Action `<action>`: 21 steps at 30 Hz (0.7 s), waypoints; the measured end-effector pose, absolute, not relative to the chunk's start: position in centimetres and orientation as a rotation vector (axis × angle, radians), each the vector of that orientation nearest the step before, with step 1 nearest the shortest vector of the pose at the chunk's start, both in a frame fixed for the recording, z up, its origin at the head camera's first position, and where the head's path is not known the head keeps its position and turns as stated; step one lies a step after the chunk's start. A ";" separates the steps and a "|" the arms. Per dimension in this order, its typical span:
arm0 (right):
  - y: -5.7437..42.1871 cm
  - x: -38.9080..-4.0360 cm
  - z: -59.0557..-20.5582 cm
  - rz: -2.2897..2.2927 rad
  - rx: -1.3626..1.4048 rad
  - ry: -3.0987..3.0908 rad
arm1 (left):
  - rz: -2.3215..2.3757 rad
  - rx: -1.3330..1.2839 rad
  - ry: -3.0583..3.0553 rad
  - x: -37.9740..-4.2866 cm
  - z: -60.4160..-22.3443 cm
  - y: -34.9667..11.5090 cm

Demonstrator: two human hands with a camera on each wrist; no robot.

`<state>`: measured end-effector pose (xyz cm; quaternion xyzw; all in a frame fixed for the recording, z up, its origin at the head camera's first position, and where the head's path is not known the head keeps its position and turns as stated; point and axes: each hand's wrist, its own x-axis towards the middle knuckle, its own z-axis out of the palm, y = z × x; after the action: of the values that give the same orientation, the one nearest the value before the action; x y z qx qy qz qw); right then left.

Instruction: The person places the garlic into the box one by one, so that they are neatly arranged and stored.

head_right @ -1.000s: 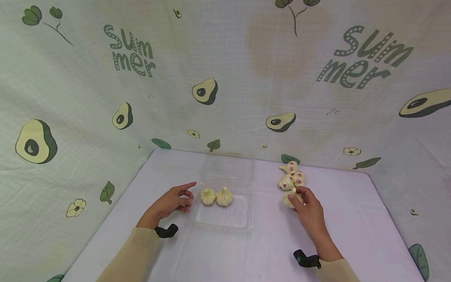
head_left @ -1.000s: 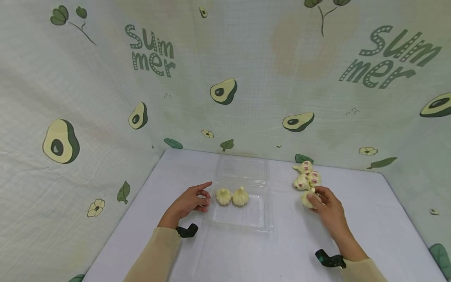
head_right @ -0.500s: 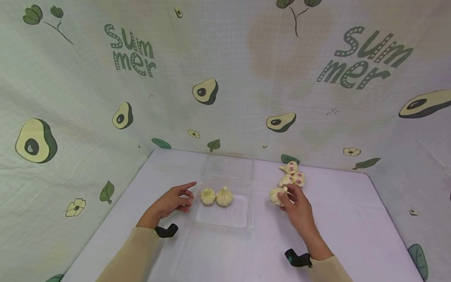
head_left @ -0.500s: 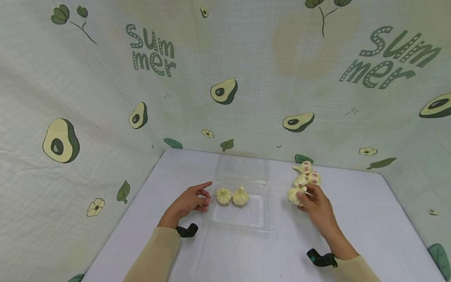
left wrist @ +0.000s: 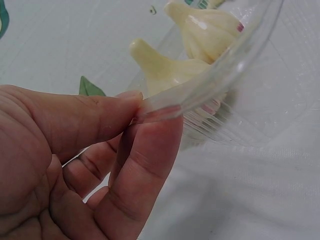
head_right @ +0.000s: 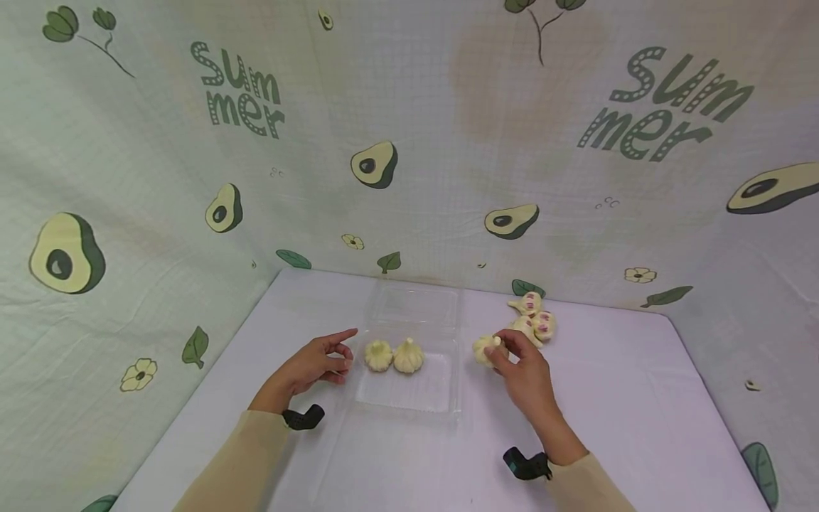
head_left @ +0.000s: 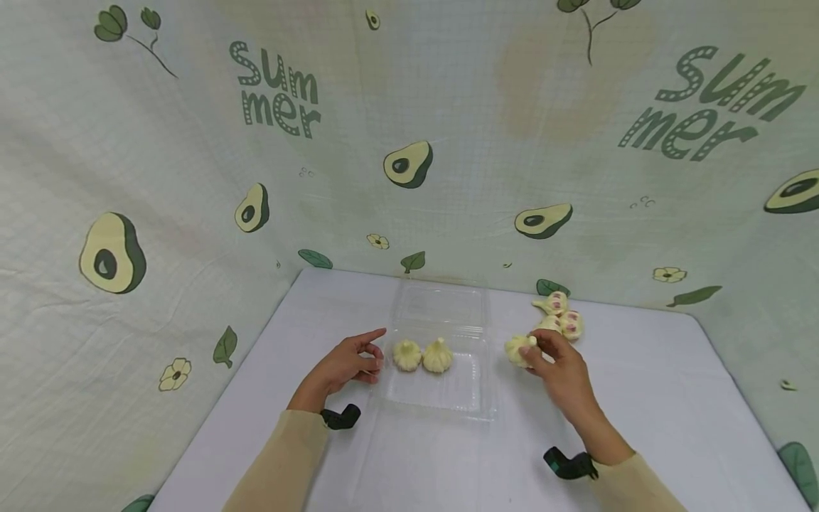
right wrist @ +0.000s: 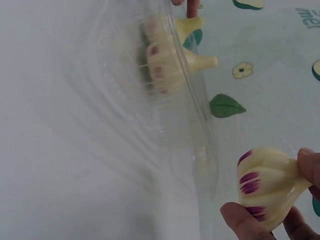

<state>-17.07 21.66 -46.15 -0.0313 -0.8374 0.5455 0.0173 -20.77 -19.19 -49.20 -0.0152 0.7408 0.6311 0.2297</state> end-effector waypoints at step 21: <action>16.5 -18.8 -46.3 1.572 0.152 -2.653 | 1.738 -0.039 2.033 -20.9 -49.2 -19.2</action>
<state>-18.84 16.52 -46.33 0.0491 -0.8590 0.5089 0.0269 -20.88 -19.20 -49.24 -0.0143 0.7393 0.6323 0.2313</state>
